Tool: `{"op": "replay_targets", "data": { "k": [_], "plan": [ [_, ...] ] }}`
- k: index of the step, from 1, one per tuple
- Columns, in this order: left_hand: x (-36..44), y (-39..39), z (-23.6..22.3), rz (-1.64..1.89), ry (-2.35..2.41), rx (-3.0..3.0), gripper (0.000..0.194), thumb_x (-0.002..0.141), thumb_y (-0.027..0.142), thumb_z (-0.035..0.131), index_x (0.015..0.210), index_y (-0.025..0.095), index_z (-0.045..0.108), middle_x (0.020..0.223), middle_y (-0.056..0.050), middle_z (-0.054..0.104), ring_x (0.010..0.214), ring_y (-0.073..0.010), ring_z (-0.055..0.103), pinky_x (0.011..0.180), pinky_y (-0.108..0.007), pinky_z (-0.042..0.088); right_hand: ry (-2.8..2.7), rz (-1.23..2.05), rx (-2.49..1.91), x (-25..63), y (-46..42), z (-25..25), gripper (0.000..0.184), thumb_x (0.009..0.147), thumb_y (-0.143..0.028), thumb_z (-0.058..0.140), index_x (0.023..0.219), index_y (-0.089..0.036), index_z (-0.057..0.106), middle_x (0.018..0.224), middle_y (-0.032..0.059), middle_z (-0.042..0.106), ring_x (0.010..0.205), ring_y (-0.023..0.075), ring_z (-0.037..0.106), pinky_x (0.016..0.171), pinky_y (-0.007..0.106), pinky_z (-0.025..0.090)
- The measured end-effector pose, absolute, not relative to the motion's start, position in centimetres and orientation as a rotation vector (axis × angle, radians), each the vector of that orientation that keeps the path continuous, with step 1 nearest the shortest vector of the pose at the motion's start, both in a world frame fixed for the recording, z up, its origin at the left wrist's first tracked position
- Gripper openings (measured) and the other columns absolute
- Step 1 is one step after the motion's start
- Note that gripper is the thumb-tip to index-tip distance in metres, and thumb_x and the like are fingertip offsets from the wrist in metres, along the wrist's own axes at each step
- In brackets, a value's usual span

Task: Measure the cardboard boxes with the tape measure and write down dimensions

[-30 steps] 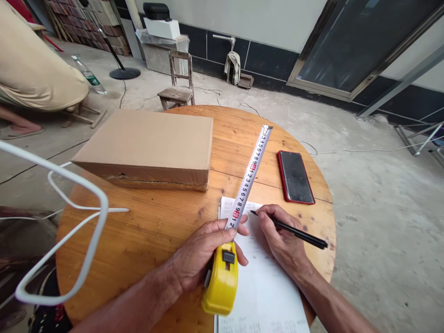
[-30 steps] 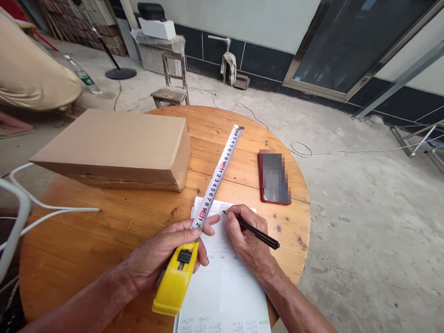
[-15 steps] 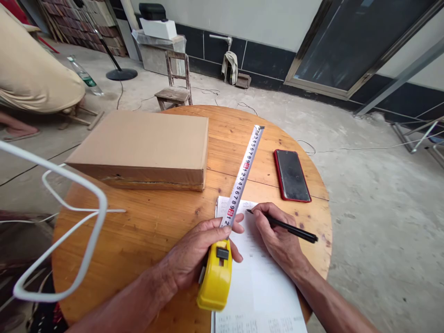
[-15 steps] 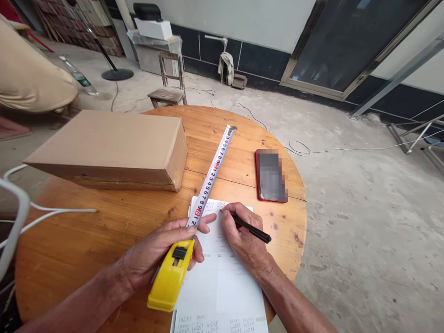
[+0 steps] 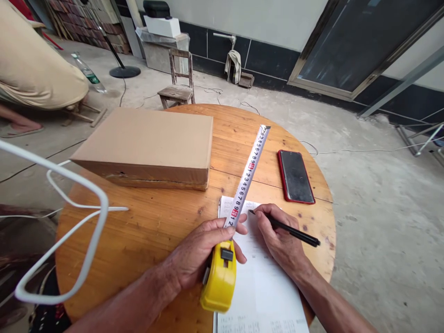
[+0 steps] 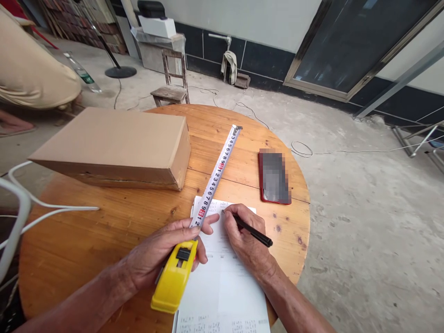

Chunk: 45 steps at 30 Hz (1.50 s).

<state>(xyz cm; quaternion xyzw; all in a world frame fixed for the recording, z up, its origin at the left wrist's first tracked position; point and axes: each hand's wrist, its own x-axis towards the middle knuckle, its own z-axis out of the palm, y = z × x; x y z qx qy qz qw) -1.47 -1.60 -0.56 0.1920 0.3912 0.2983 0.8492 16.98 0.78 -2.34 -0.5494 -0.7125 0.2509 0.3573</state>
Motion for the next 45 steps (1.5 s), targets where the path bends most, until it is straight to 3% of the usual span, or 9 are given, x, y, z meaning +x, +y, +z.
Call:
{"op": "replay_targets", "data": {
  "k": [15,29,45],
  "plan": [
    [-1.49,-1.70,-0.68,0.641,0.828,0.401,0.015,0.086,0.024,0.050,0.090,0.014,0.061,0.086,-0.013,0.071,0.051,-0.0095,0.057,0.048,-0.019,0.038,-1.852,0.635,-1.424,16.73,0.83,-2.21,0.012,0.085,-0.018,0.050,0.076,-0.017,0.060,0.062,-0.0026,0.059,0.051,0.0088,0.050,0.050,0.020,0.039],
    [-1.53,-1.58,-0.76,0.636,0.833,0.393,0.015,0.085,0.027,0.052,0.087,0.016,0.061,0.101,-0.012,0.070,0.053,-0.0087,0.058,0.048,-0.019,0.038,-1.904,0.641,-1.413,16.89,0.65,-2.09,0.016,0.086,-0.019,0.048,0.074,-0.019,0.059,0.066,-0.0018,0.063,0.055,0.0108,0.054,0.054,0.023,0.042],
    [-1.67,-1.58,-0.76,0.611,0.840,0.444,0.018,0.085,0.030,0.052,0.090,0.016,0.060,0.090,-0.014,0.072,0.050,-0.0100,0.058,0.047,-0.019,0.038,-1.889,0.606,-1.443,17.03,0.73,-2.27,0.015,0.085,-0.021,0.048,0.075,-0.018,0.059,0.063,-0.0019,0.060,0.051,0.0105,0.051,0.050,0.022,0.040]
  ]
}}
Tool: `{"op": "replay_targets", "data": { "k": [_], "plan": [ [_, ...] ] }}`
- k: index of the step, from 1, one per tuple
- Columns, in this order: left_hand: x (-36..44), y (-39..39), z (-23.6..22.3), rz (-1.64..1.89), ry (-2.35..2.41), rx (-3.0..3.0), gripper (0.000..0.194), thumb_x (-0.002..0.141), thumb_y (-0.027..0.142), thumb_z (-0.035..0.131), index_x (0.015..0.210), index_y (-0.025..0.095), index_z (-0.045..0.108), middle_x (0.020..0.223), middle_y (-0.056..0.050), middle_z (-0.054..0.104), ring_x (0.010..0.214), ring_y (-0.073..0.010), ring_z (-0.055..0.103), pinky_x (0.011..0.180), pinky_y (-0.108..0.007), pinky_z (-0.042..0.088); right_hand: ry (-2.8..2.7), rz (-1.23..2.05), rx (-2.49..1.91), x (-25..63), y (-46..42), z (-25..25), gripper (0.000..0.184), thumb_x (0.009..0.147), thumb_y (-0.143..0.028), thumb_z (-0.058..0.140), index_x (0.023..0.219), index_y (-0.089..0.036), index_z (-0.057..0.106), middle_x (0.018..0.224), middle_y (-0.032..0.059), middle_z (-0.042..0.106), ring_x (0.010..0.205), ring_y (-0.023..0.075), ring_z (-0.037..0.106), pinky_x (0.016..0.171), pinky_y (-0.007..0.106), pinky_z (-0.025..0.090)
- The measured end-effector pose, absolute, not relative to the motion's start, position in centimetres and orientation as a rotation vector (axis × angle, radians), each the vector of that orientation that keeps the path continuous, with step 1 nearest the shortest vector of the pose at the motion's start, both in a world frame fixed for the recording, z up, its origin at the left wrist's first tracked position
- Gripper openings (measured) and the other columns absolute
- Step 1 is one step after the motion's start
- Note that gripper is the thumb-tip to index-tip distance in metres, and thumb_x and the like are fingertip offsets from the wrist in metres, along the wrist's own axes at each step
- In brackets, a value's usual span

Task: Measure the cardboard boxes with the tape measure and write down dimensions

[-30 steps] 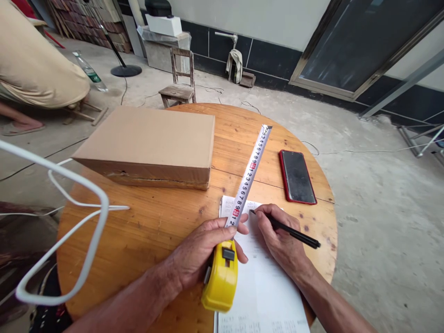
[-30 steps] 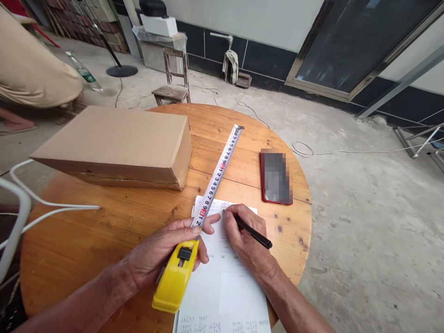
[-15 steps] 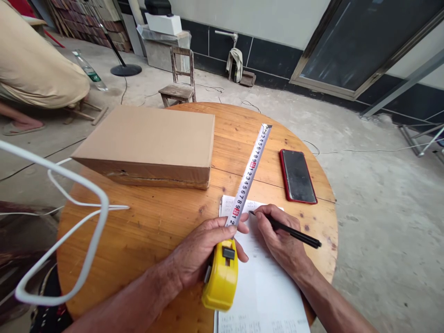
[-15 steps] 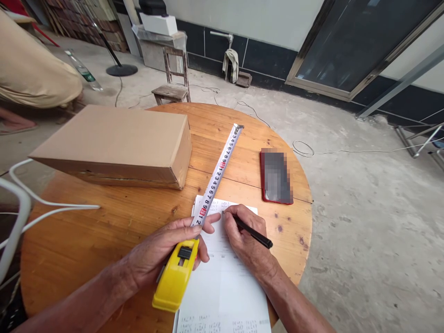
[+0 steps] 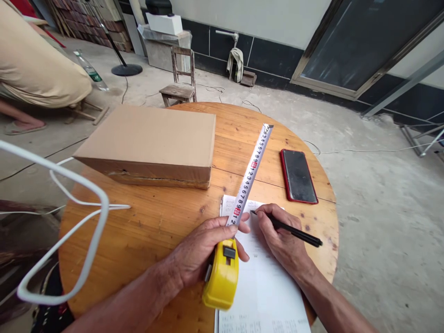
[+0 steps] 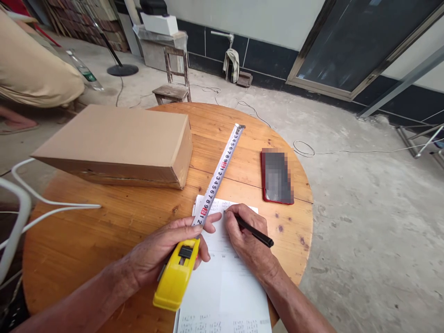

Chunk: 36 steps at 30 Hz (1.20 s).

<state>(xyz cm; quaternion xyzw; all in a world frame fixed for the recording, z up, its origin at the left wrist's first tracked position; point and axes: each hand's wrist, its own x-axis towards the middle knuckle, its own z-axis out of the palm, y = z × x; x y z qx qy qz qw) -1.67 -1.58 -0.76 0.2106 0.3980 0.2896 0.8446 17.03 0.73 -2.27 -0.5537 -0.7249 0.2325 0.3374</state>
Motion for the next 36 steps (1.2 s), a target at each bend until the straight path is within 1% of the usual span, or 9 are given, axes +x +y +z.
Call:
{"op": "replay_targets", "data": {
  "k": [6,11,18,23,31,36],
  "plan": [
    [-1.62,-1.49,-0.61,0.623,0.842,0.411,0.016,0.084,0.028,0.053,0.088,0.015,0.061,0.092,-0.013,0.071,0.053,-0.0101,0.059,0.049,-0.019,0.038,-1.806,0.592,-1.480,17.77,0.54,-2.40,0.014,0.086,-0.025,0.050,0.077,-0.020,0.059,0.060,-0.0033,0.058,0.050,0.0111,0.050,0.050,0.023,0.039],
    [-1.59,-1.44,-0.56,0.603,0.862,0.412,0.017,0.084,0.030,0.054,0.089,0.015,0.061,0.079,-0.011,0.071,0.051,-0.0111,0.057,0.048,-0.019,0.036,-1.722,0.660,-1.514,17.86,0.58,-2.43,0.015,0.086,-0.028,0.050,0.077,-0.019,0.059,0.058,-0.0034,0.056,0.047,0.0106,0.047,0.047,0.022,0.038],
    [-1.53,-1.56,-0.31,0.587,0.846,0.435,0.016,0.085,0.028,0.051,0.092,0.015,0.059,0.086,-0.014,0.072,0.050,-0.0092,0.055,0.048,-0.019,0.033,-1.774,0.654,-1.505,17.56,0.73,-2.43,0.014,0.085,-0.025,0.050,0.076,-0.019,0.058,0.061,-0.0030,0.057,0.050,0.0104,0.048,0.048,0.022,0.037],
    [-1.37,-1.43,0.04,0.595,0.823,0.424,0.017,0.087,0.025,0.048,0.091,0.014,0.060,0.083,-0.012,0.071,0.051,-0.0090,0.057,0.049,-0.019,0.035,-1.771,0.649,-1.498,17.33,0.76,-2.31,0.014,0.085,-0.025,0.049,0.075,-0.019,0.058,0.061,-0.0030,0.056,0.050,0.0103,0.048,0.047,0.022,0.037],
    [-1.20,-1.37,-0.21,0.608,0.859,0.415,0.014,0.083,0.027,0.054,0.084,0.016,0.061,0.083,-0.010,0.072,0.050,-0.0106,0.059,0.048,-0.020,0.036,-1.788,0.657,-1.493,17.41,0.88,-2.48,0.014,0.086,-0.025,0.050,0.077,-0.019,0.058,0.062,-0.0028,0.057,0.052,0.0110,0.049,0.050,0.023,0.039],
    [-1.20,-1.45,-0.20,0.615,0.852,0.421,0.014,0.085,0.026,0.051,0.085,0.015,0.060,0.089,-0.013,0.071,0.049,-0.0093,0.058,0.046,-0.019,0.036,-1.801,0.672,-1.463,17.39,0.89,-2.56,0.014,0.086,-0.025,0.049,0.078,-0.018,0.058,0.062,-0.0031,0.057,0.051,0.0101,0.048,0.049,0.022,0.038]
  ]
}}
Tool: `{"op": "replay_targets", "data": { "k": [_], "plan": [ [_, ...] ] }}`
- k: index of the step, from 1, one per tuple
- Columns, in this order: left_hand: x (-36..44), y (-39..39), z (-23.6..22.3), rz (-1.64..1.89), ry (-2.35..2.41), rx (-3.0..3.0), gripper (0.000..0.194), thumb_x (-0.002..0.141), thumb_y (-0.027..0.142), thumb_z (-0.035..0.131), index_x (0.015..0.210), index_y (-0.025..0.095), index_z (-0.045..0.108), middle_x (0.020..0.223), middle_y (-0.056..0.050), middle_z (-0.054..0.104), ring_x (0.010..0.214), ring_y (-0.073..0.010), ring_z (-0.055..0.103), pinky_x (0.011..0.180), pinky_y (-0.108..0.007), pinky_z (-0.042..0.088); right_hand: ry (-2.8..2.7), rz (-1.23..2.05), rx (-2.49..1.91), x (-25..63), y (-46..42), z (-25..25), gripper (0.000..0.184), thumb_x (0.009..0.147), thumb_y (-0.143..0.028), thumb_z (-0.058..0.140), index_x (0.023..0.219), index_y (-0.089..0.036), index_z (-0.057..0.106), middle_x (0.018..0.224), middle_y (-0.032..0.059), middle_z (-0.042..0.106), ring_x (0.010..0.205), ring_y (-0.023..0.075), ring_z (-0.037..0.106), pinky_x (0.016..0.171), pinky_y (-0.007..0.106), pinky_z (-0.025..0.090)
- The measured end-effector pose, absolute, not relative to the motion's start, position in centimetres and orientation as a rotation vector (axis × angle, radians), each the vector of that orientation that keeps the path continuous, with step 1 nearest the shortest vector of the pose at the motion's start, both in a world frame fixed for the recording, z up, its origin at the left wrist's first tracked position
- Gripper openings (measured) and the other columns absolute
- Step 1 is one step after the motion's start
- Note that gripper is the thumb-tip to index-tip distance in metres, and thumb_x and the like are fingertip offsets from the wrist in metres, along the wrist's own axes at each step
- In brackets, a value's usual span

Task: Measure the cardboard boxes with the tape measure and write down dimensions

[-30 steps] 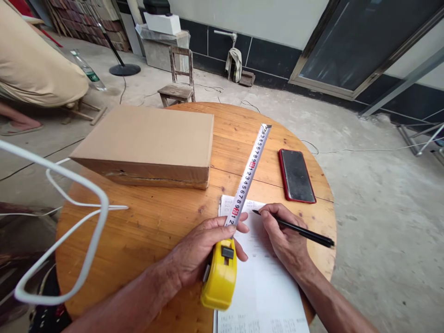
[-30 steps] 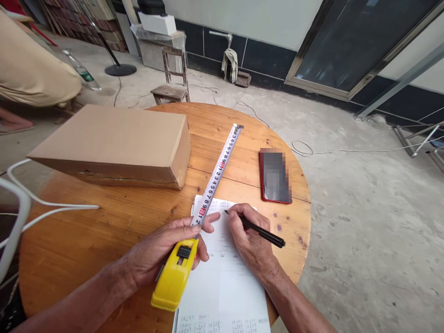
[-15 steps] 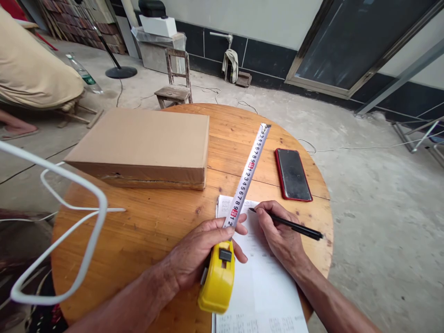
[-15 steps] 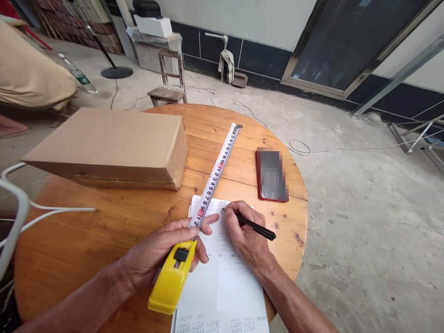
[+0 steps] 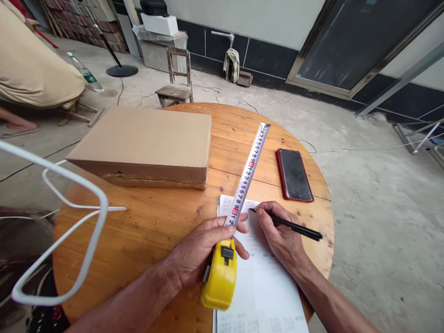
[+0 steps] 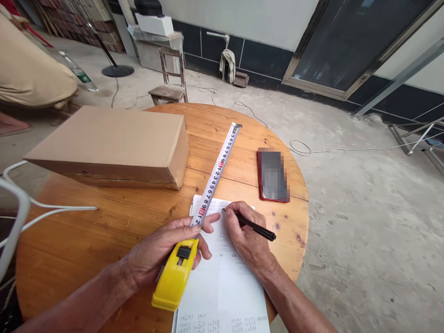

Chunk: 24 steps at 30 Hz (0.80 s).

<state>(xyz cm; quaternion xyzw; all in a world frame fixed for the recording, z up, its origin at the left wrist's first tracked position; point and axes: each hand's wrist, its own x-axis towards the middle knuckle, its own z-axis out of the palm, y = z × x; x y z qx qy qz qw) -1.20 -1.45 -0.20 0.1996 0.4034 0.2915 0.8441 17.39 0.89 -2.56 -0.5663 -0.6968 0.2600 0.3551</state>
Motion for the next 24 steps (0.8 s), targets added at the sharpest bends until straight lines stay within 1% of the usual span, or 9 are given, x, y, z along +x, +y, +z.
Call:
{"op": "replay_targets", "data": {
  "k": [7,12,17,21,24],
  "plan": [
    [-1.30,-1.43,-0.39,0.625,0.829,0.434,0.014,0.087,0.024,0.048,0.087,0.015,0.058,0.092,-0.014,0.071,0.051,-0.0088,0.059,0.046,-0.017,0.038,-1.838,0.632,-1.489,17.30,0.88,-2.56,0.013,0.086,-0.024,0.050,0.079,-0.019,0.059,0.066,-0.0022,0.061,0.055,0.0114,0.053,0.054,0.023,0.040],
    [-1.31,-1.25,-0.61,0.636,0.824,0.426,0.014,0.087,0.024,0.049,0.086,0.014,0.059,0.095,-0.014,0.070,0.052,-0.0088,0.059,0.046,-0.017,0.038,-1.847,0.616,-1.487,17.25,0.91,-2.56,0.013,0.086,-0.023,0.050,0.078,-0.019,0.059,0.064,-0.0028,0.060,0.053,0.0108,0.052,0.053,0.022,0.040],
    [-1.31,-1.40,-0.73,0.627,0.828,0.418,0.014,0.086,0.025,0.050,0.086,0.015,0.059,0.092,-0.013,0.070,0.051,-0.0094,0.060,0.046,-0.018,0.038,-1.851,0.632,-1.475,17.13,0.81,-2.48,0.013,0.086,-0.022,0.050,0.078,-0.018,0.060,0.064,-0.0030,0.060,0.052,0.0099,0.050,0.051,0.022,0.039],
    [-1.28,-1.38,-0.71,0.636,0.826,0.420,0.014,0.086,0.024,0.050,0.086,0.014,0.060,0.094,-0.013,0.070,0.052,-0.0093,0.060,0.046,-0.018,0.039,-1.847,0.625,-1.473,17.05,0.80,-2.48,0.013,0.085,-0.021,0.050,0.077,-0.018,0.059,0.062,-0.0035,0.058,0.050,0.0091,0.049,0.049,0.021,0.038],
    [-1.34,-1.37,-0.82,0.634,0.833,0.420,0.014,0.086,0.024,0.050,0.085,0.015,0.060,0.092,-0.012,0.070,0.051,-0.0093,0.060,0.046,-0.018,0.038,-1.849,0.603,-1.489,17.04,0.81,-2.47,0.013,0.085,-0.020,0.051,0.076,-0.018,0.060,0.060,-0.0036,0.058,0.050,0.0093,0.048,0.050,0.021,0.038]
  ]
}}
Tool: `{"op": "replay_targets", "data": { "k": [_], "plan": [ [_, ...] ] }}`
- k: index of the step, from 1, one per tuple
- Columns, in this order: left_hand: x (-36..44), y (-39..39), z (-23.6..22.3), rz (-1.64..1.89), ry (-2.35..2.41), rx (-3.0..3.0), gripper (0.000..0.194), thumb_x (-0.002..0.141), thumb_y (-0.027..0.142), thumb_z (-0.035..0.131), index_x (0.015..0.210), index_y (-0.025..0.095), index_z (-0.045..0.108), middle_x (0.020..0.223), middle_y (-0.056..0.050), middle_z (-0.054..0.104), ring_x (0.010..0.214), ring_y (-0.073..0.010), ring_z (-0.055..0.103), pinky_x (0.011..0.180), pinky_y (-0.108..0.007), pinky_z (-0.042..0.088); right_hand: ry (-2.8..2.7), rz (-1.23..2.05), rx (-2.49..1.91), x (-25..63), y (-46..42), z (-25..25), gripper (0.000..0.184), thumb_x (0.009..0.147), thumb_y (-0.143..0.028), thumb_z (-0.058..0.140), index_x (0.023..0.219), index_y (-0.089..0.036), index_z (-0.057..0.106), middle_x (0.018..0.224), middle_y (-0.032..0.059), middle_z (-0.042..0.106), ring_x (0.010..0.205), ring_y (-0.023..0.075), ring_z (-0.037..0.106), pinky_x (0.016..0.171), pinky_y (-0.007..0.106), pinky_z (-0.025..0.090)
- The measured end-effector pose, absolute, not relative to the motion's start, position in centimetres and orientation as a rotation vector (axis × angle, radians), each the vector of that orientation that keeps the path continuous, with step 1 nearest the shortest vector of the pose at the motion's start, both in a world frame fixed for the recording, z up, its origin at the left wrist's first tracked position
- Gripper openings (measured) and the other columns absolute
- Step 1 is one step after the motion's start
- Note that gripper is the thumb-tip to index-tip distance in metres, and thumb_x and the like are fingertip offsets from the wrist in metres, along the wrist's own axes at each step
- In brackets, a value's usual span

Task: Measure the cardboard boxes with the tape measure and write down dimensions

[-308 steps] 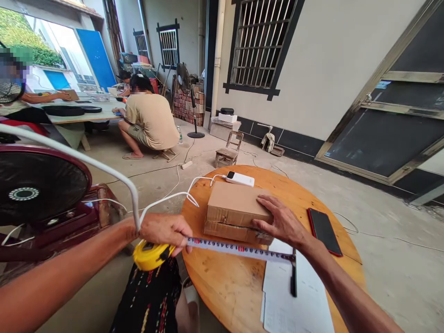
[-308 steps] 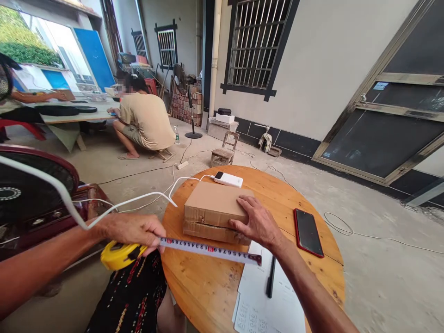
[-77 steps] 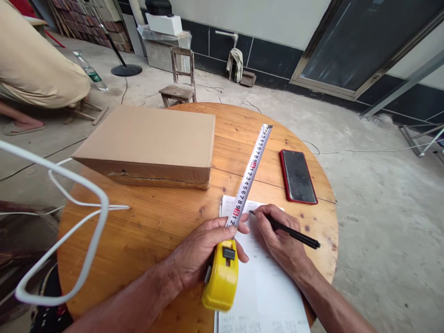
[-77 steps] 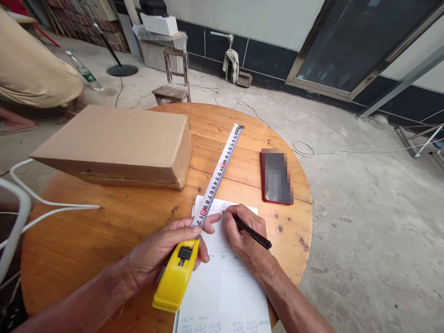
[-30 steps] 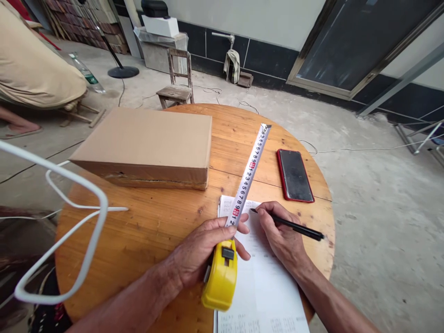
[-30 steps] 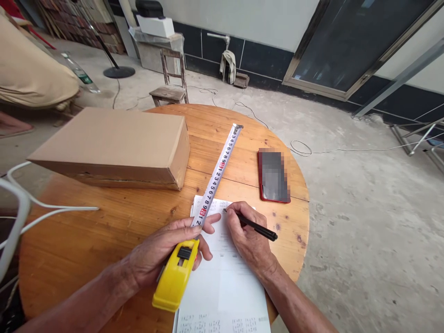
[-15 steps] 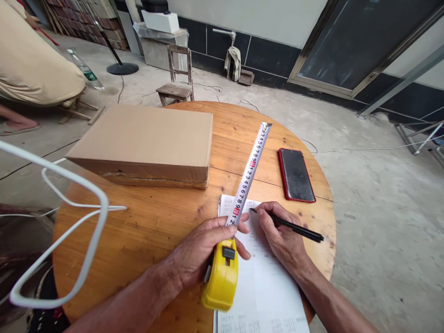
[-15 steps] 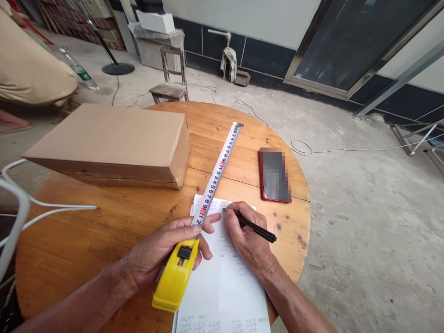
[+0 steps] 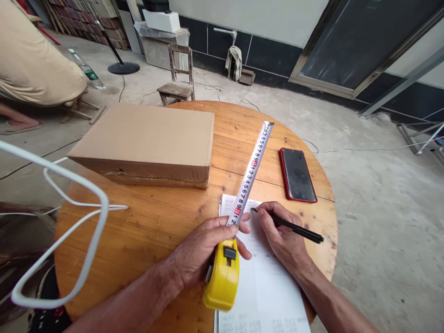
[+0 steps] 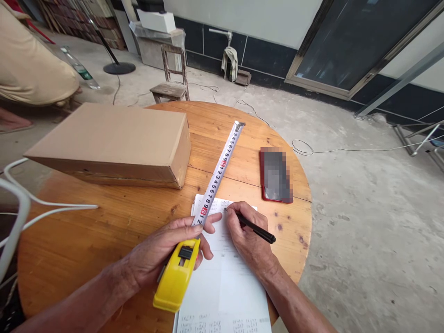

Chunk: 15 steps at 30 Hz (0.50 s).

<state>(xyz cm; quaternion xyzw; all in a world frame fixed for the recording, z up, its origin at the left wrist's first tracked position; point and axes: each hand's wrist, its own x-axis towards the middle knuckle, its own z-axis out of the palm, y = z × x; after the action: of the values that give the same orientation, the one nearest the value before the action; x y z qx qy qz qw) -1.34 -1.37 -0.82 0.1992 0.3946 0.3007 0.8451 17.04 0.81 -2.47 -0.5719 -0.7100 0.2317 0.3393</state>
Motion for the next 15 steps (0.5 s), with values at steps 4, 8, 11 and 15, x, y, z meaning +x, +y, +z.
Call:
{"op": "replay_targets", "data": {
  "k": [4,8,11,15],
  "plan": [
    [-1.45,-1.50,-1.11,0.624,0.820,0.438,0.015,0.086,0.027,0.050,0.088,0.016,0.060,0.083,-0.011,0.070,0.051,-0.0098,0.058,0.046,-0.018,0.038,-1.853,0.612,-1.482,17.05,0.83,-2.44,0.013,0.085,-0.020,0.050,0.076,-0.018,0.060,0.060,-0.0037,0.058,0.049,0.0092,0.047,0.049,0.021,0.037],
    [-1.45,-1.54,-0.99,0.621,0.826,0.431,0.014,0.086,0.026,0.050,0.088,0.015,0.060,0.085,-0.011,0.070,0.050,-0.0095,0.058,0.046,-0.018,0.037,-1.866,0.645,-1.456,17.06,0.83,-2.39,0.014,0.085,-0.020,0.049,0.074,-0.018,0.059,0.059,-0.0040,0.057,0.046,0.0083,0.046,0.045,0.020,0.036],
    [-1.41,-1.44,-0.68,0.630,0.825,0.419,0.014,0.086,0.024,0.049,0.086,0.015,0.059,0.094,-0.013,0.070,0.052,-0.0091,0.059,0.046,-0.018,0.038,-1.862,0.598,-1.476,17.09,0.83,-2.37,0.013,0.083,-0.020,0.050,0.074,-0.018,0.059,0.057,-0.0044,0.056,0.046,0.0085,0.045,0.046,0.020,0.035],
    [-1.30,-1.36,-0.59,0.621,0.827,0.415,0.014,0.086,0.024,0.049,0.086,0.015,0.059,0.087,-0.013,0.071,0.052,-0.0095,0.059,0.047,-0.017,0.038,-1.847,0.575,-1.483,17.18,0.89,-2.42,0.012,0.083,-0.019,0.051,0.074,-0.018,0.059,0.058,-0.0041,0.057,0.050,0.0092,0.048,0.050,0.021,0.037]
  ]
}}
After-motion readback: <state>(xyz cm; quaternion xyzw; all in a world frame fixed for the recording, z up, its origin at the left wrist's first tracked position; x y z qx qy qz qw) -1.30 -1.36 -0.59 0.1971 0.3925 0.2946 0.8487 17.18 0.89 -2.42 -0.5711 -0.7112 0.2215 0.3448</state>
